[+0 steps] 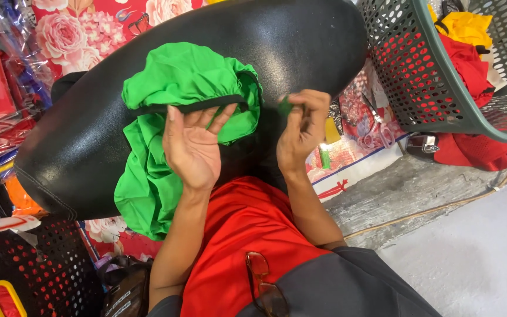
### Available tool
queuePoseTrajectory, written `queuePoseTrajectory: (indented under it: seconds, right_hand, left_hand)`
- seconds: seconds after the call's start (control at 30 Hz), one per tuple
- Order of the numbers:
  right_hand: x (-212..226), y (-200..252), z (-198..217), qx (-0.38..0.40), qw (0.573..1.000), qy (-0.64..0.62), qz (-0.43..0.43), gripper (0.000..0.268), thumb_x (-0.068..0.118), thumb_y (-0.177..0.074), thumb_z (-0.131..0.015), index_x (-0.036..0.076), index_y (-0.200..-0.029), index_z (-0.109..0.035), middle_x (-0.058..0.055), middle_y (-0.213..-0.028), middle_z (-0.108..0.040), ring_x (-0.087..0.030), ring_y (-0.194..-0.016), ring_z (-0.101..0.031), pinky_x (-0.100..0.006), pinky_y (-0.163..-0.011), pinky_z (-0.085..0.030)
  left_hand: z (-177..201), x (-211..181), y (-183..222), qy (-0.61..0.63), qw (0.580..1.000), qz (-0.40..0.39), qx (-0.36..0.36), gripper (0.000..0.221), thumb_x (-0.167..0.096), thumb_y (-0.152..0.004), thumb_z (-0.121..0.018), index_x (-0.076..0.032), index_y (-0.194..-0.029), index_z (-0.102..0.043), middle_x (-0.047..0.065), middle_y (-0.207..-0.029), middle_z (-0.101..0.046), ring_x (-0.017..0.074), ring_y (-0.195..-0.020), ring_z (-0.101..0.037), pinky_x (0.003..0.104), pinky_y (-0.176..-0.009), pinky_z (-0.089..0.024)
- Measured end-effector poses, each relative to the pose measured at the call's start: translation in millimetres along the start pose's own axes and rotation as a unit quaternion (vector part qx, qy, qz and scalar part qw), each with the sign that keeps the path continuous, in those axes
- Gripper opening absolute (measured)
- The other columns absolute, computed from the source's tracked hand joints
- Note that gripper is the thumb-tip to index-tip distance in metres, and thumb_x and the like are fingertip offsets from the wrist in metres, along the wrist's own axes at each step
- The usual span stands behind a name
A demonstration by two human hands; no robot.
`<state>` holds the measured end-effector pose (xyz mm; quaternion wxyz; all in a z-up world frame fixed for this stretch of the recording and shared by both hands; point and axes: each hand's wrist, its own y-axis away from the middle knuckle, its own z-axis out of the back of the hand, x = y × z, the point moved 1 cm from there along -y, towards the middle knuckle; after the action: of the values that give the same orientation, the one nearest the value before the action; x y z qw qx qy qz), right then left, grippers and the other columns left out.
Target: Adjusting the elastic band and fabric of a green seat cover on a black mold to ensure proper fit.
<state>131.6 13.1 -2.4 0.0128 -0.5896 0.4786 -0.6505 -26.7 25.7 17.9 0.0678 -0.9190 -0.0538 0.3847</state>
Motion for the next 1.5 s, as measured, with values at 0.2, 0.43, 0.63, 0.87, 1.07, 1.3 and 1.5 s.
queuePoseTrajectory:
  seconds: [0.2, 0.43, 0.63, 0.87, 1.07, 1.3, 1.5]
  right_hand:
    - [22.6, 4.5, -16.9, 0.157, 0.985, 0.065, -0.015, 0.052, 0.028, -0.089, -0.084, 0.007, -0.131, -0.061, -0.009, -0.109, -0.052, -0.022, -0.089, -0.047, -0.039, -0.086, -0.044]
    - [-6.8, -8.2, -36.3, 0.167, 0.973, 0.110, 0.115, 0.019, 0.009, -0.089, -0.080, 0.012, -0.106, -0.074, -0.011, -0.114, -0.050, -0.024, -0.065, -0.054, -0.040, -0.064, -0.051]
    - [3.6, -32.1, -50.0, 0.234, 0.950, 0.123, 0.167, 0.040, 0.011, -0.093, -0.076, 0.011, -0.130, -0.062, -0.005, -0.122, -0.073, -0.027, -0.091, -0.075, -0.035, -0.070, -0.045]
    - [-3.2, -33.9, -46.7, 0.410, 0.902, 0.100, 0.090, 0.039, -0.003, -0.084, -0.082, 0.008, -0.120, -0.071, -0.011, -0.100, -0.074, -0.036, -0.090, -0.072, -0.042, -0.075, -0.047]
    - [-7.0, -49.3, -26.7, 0.234, 0.962, 0.034, 0.140, 0.027, -0.014, -0.091, -0.072, 0.003, -0.110, -0.077, -0.012, -0.100, -0.077, -0.033, -0.088, -0.075, -0.038, -0.081, -0.056]
    - [-5.6, -44.4, -35.2, 0.102, 0.980, -0.023, 0.172, 0.015, -0.005, -0.100, -0.066, -0.015, -0.111, -0.068, -0.022, -0.087, -0.074, -0.022, -0.068, -0.068, -0.036, -0.063, -0.056]
    - [-2.9, -39.4, -42.6, 0.015, 0.993, -0.058, 0.097, 0.021, 0.002, -0.104, -0.063, 0.000, -0.105, -0.042, -0.012, -0.089, -0.056, -0.016, -0.069, -0.061, -0.030, -0.069, -0.053]
  left_hand:
    - [6.9, -8.6, -5.9, -0.010, 1.000, -0.012, -0.001, 0.043, -0.031, -0.115, -0.034, -0.003, -0.133, -0.060, 0.022, -0.124, -0.071, 0.0389, -0.116, -0.071, 0.062, -0.100, -0.060]
    - [23.1, -45.6, -6.5, -0.031, 0.996, -0.077, -0.022, 0.044, -0.032, -0.114, -0.034, -0.001, -0.129, -0.062, 0.023, -0.121, -0.071, 0.0403, -0.105, -0.074, 0.060, -0.091, -0.067]
    - [44.0, -76.8, -16.3, -0.079, 0.986, -0.137, -0.050, 0.046, -0.031, -0.113, -0.035, 0.004, -0.131, -0.059, 0.026, -0.124, -0.069, 0.0447, -0.104, -0.074, 0.062, -0.082, -0.068]
    - [44.8, -93.3, -18.4, -0.045, 0.983, -0.116, -0.136, 0.048, -0.037, -0.109, -0.042, 0.001, -0.128, -0.064, 0.026, -0.116, -0.073, 0.0439, -0.093, -0.076, 0.049, -0.069, -0.072]
    - [71.3, -112.9, -25.1, -0.027, 0.966, -0.138, -0.218, 0.042, -0.036, -0.104, -0.055, -0.002, -0.126, -0.066, 0.022, -0.116, -0.074, 0.0403, -0.095, -0.078, 0.048, -0.073, -0.073]
    - [59.0, -73.3, -25.2, 0.055, 0.962, -0.091, -0.251, 0.049, -0.054, -0.097, -0.062, -0.016, -0.127, -0.066, 0.005, -0.120, -0.070, 0.0227, -0.110, -0.072, 0.038, -0.102, -0.067]
    - [-4.0, -38.3, 7.5, 0.052, 0.956, 0.082, -0.276, 0.017, -0.026, -0.094, -0.073, -0.012, -0.101, -0.068, 0.002, -0.099, -0.056, 0.0195, -0.096, -0.056, 0.036, -0.086, -0.057]
